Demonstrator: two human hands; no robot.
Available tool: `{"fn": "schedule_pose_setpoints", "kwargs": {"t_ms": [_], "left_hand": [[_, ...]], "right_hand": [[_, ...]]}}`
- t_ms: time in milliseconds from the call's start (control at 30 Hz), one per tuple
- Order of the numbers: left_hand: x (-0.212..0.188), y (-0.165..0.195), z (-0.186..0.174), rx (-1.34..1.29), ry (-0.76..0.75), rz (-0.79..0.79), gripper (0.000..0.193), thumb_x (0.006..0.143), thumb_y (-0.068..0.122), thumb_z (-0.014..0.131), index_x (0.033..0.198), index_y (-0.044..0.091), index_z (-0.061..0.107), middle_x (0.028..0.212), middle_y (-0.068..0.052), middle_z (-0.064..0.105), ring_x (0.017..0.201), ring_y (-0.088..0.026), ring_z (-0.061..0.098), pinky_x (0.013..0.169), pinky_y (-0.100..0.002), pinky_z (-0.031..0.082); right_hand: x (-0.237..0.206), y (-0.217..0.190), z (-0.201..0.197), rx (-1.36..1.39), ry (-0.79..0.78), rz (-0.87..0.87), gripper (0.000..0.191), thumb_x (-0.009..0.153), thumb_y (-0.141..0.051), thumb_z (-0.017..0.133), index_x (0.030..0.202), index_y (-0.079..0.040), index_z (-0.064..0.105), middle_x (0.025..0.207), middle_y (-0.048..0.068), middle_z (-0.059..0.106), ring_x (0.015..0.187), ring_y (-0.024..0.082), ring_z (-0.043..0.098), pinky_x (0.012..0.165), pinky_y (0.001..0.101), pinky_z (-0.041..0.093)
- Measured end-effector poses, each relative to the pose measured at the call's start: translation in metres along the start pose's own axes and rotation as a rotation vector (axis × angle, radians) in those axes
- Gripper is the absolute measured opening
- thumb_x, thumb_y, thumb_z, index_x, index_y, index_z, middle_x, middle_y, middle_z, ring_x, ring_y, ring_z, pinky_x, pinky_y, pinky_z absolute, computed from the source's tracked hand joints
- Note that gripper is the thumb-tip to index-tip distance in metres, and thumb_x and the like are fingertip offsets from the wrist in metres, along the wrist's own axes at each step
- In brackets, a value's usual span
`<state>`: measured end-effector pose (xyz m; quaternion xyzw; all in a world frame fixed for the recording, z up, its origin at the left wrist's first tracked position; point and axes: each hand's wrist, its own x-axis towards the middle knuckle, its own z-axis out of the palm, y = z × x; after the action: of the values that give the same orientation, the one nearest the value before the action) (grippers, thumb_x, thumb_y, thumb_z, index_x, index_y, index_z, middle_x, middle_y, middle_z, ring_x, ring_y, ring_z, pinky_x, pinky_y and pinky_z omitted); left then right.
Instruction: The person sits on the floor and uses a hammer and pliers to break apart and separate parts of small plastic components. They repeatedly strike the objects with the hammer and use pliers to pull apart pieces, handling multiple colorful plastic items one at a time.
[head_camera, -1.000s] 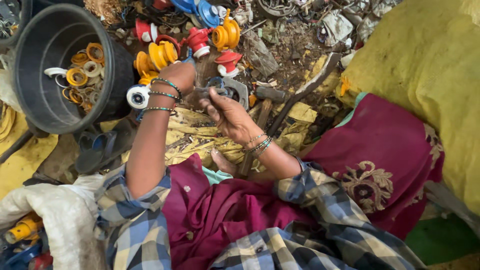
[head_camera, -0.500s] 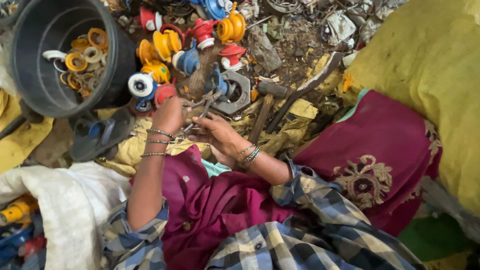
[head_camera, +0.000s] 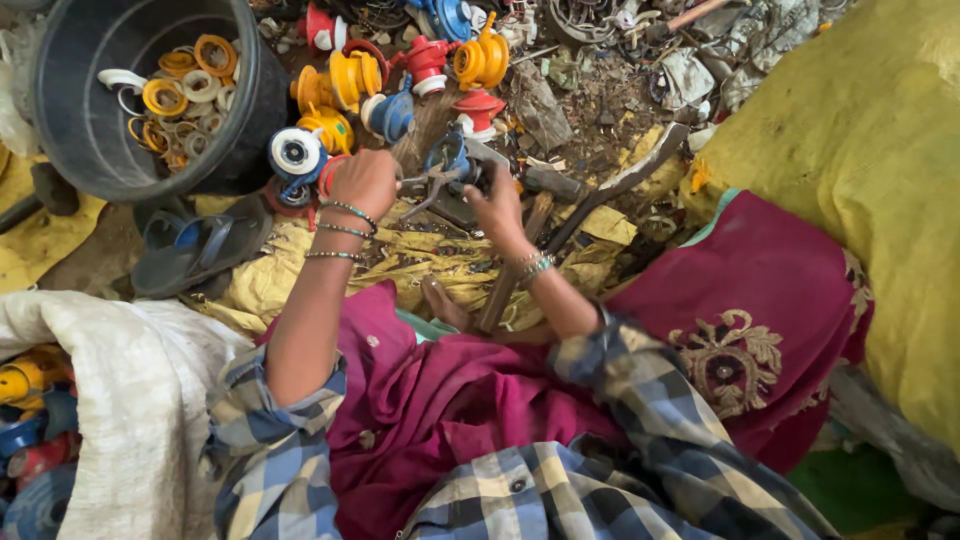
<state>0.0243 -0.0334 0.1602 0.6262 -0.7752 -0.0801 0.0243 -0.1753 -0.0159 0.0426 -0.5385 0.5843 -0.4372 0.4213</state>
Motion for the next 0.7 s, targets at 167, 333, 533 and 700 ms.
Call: {"fn": "schedule_pose_setpoints", "kwargs": {"t_ms": [167,333,533,700], "left_hand": [[0.008,0.006,-0.007,0.072,0.066,0.028,0.015,0.084,0.019,0.074,0.080,0.005,0.078,0.081,-0.025,0.071,0.078,-0.044,0.071,0.070,-0.054,0.055],[0.012,0.004,-0.007,0.053,0.008,0.031,0.030,0.088,0.033,0.074,0.080,0.004,0.077,0.082,-0.026,0.071,0.079,-0.044,0.071,0.070,-0.054,0.054],[0.003,0.011,-0.009,0.106,-0.341,-0.029,0.100,0.069,0.084,0.071,0.099,-0.011,0.072,0.099,-0.032,0.070,0.092,-0.045,0.070,0.080,-0.052,0.055],[-0.024,0.025,0.012,0.347,-0.168,0.002,0.133,0.039,0.071,0.090,0.137,-0.009,0.050,0.119,-0.029,0.065,0.109,-0.043,0.065,0.086,-0.055,0.052]], "right_hand": [[0.022,-0.007,0.007,-0.278,-0.092,-0.361,0.103,0.063,-0.023,0.094,0.146,0.003,0.037,0.141,0.028,0.052,0.132,0.044,0.047,0.110,0.0482,0.040],[0.029,-0.002,0.018,-0.285,-0.125,-0.263,0.101,0.071,-0.025,0.092,0.154,-0.001,0.039,0.142,0.024,0.055,0.134,0.043,0.050,0.114,0.0481,0.042],[0.030,0.007,0.023,-0.361,-0.108,-0.310,0.107,0.064,-0.029,0.093,0.149,0.004,0.037,0.140,0.027,0.053,0.128,0.044,0.049,0.110,0.0487,0.041],[0.027,0.008,0.022,-0.427,-0.111,-0.413,0.099,0.072,-0.027,0.091,0.150,0.005,0.040,0.140,0.027,0.054,0.129,0.044,0.049,0.111,0.0483,0.042]]}}
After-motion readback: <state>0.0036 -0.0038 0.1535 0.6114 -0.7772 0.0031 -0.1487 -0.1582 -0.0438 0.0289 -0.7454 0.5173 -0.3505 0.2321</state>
